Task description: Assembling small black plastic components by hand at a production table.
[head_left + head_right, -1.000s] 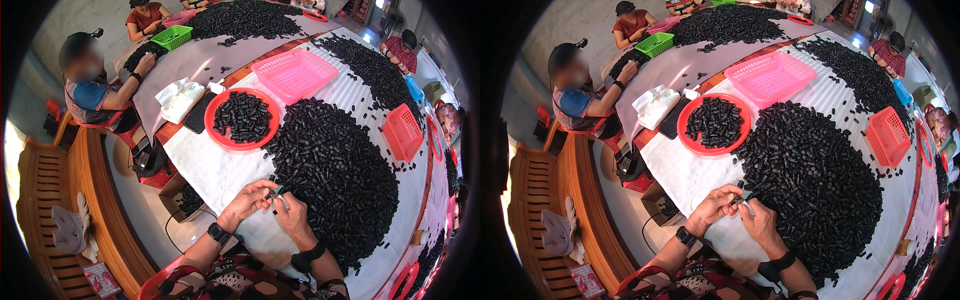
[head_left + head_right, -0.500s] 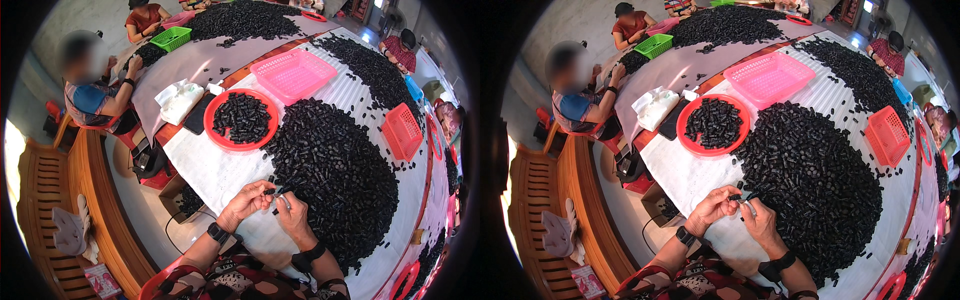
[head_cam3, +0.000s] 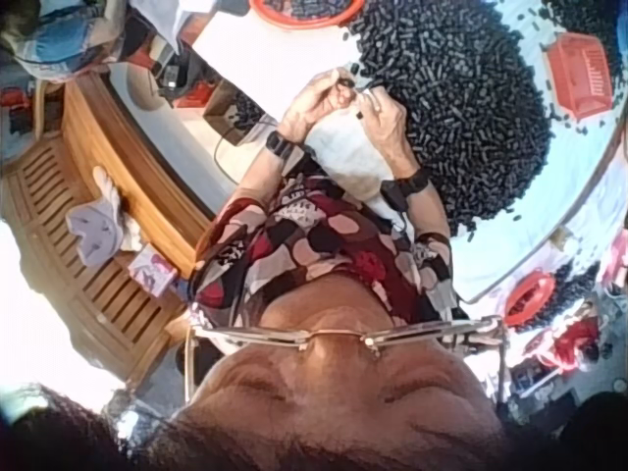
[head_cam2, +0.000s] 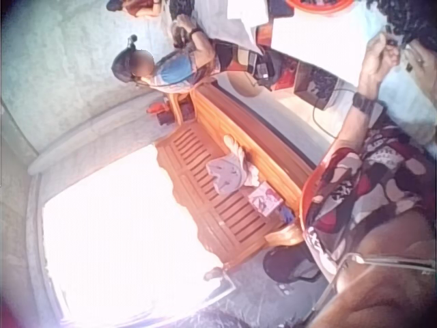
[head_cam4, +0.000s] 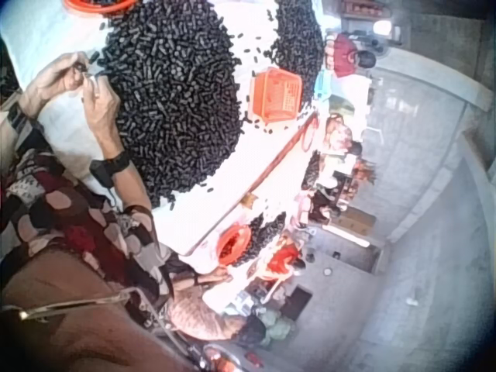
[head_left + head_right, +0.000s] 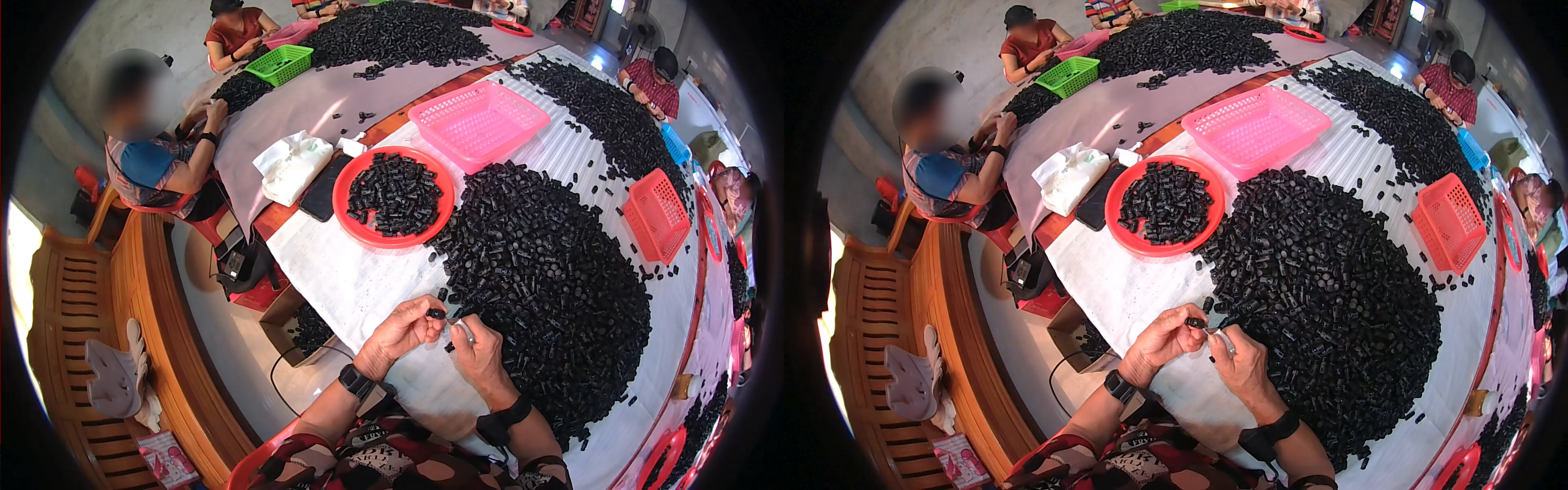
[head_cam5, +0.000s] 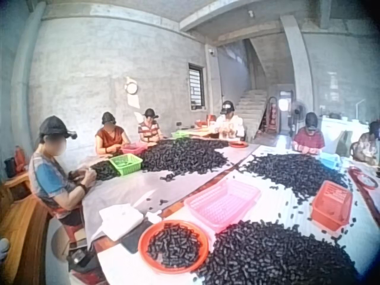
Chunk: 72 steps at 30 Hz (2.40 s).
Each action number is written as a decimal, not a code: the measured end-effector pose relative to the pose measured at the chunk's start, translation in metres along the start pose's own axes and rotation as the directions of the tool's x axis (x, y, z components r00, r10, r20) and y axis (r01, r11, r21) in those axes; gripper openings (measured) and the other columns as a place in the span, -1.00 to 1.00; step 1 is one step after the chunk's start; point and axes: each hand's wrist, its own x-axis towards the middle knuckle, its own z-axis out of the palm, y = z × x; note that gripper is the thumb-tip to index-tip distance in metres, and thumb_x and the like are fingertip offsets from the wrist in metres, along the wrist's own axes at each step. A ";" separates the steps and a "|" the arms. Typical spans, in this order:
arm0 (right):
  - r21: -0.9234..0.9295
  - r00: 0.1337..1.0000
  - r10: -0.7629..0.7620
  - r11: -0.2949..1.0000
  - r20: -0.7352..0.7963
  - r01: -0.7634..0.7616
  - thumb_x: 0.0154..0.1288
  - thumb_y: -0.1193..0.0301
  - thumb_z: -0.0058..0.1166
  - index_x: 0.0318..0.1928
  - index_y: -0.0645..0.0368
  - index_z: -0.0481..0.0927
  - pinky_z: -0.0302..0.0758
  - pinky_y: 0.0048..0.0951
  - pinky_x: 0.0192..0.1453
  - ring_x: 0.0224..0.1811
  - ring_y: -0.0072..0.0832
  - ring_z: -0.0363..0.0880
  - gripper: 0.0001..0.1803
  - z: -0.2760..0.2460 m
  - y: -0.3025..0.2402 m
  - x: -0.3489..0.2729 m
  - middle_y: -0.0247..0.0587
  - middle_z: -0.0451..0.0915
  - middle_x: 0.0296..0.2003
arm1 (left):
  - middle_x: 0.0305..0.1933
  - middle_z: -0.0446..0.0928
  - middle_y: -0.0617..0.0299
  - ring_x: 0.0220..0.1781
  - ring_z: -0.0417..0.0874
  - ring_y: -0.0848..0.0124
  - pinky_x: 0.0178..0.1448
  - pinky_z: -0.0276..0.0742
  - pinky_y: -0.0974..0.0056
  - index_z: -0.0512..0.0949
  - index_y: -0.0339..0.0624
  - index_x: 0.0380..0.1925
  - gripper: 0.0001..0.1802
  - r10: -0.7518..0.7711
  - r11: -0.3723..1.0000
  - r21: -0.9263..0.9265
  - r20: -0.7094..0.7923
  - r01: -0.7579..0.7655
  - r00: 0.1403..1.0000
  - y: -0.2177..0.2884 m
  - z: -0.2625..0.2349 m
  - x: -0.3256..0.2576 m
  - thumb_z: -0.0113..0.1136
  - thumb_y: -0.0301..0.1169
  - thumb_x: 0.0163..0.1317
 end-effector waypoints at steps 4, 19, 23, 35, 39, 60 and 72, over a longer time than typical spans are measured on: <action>0.009 1.000 0.010 1.000 0.004 -0.010 0.31 0.33 0.06 -0.42 0.23 0.47 0.48 -0.29 -0.46 -0.51 -0.11 0.58 -0.77 0.000 -0.001 0.000 -0.05 0.55 -0.55 | -0.31 0.54 0.13 -0.34 0.51 0.43 -0.24 0.42 0.38 0.44 -0.39 -0.06 -0.66 -0.010 1.000 0.020 -0.010 0.010 1.000 0.002 0.005 0.000 0.07 -0.32 0.31; 0.014 1.000 -0.005 1.000 -0.010 0.005 0.32 0.32 0.06 -0.39 0.23 0.50 0.49 -0.30 -0.45 -0.51 -0.15 0.59 -0.77 -0.001 -0.003 0.000 -0.07 0.56 -0.54 | -0.18 0.54 0.06 -0.32 0.53 0.42 -0.17 0.47 0.37 0.47 -0.40 -0.03 -0.69 0.031 0.999 0.025 0.002 -0.031 1.000 0.001 0.004 -0.001 0.10 -0.42 0.31; 0.018 1.000 -0.007 1.000 -0.010 0.008 0.32 0.31 0.06 -0.41 0.22 0.48 0.48 -0.28 -0.45 -0.52 -0.11 0.58 -0.76 -0.001 -0.002 0.000 -0.06 0.55 -0.55 | -0.18 0.55 0.07 -0.34 0.54 0.47 -0.18 0.49 0.39 0.48 -0.46 -0.05 -0.68 0.042 0.996 0.086 -0.032 -0.039 0.999 0.000 0.007 -0.001 0.13 -0.41 0.30; -0.004 0.999 -0.045 0.999 -0.016 0.045 0.28 0.35 0.09 -0.41 0.22 0.48 0.47 -0.28 -0.49 -0.53 -0.11 0.57 -0.79 0.001 0.001 0.000 -0.07 0.55 -0.55 | -0.25 0.56 0.15 -0.37 0.50 0.48 -0.27 0.44 0.40 0.47 -0.43 -0.04 -0.65 0.034 0.999 0.002 0.061 -0.034 0.998 -0.005 -0.005 0.000 0.17 -0.38 0.27; -0.002 0.998 -0.052 0.999 -0.021 0.052 0.28 0.36 0.10 -0.41 0.22 0.48 0.47 -0.28 -0.49 -0.53 -0.12 0.58 -0.80 0.001 0.001 0.000 -0.08 0.55 -0.56 | -0.24 0.56 0.15 -0.37 0.48 0.49 -0.28 0.41 0.41 0.47 -0.43 -0.03 -0.63 -0.013 0.998 0.057 -0.001 0.013 1.000 -0.002 0.001 -0.001 0.18 -0.37 0.27; -0.029 0.999 -0.054 0.998 -0.001 0.054 0.27 0.35 0.10 -0.46 0.21 0.45 0.44 -0.27 -0.52 -0.57 -0.10 0.54 -0.77 0.003 0.003 0.000 -0.07 0.51 -0.59 | -0.36 0.54 0.18 -0.50 0.49 0.50 -0.45 0.40 0.40 0.49 -0.38 -0.15 -0.78 -0.047 0.998 0.053 0.045 0.045 0.998 0.000 0.001 -0.001 0.11 -0.43 0.31; -0.039 0.999 -0.050 0.998 0.014 0.051 0.26 0.34 0.11 -0.48 0.22 0.42 0.42 -0.25 -0.54 -0.57 -0.08 0.53 -0.74 0.003 0.003 0.000 -0.04 0.50 -0.59 | -0.42 0.52 0.15 -0.57 0.43 0.48 -0.49 0.36 0.42 0.49 -0.39 -0.23 -0.79 -0.057 0.994 0.090 0.017 0.055 0.998 0.000 0.002 -0.001 0.12 -0.40 0.31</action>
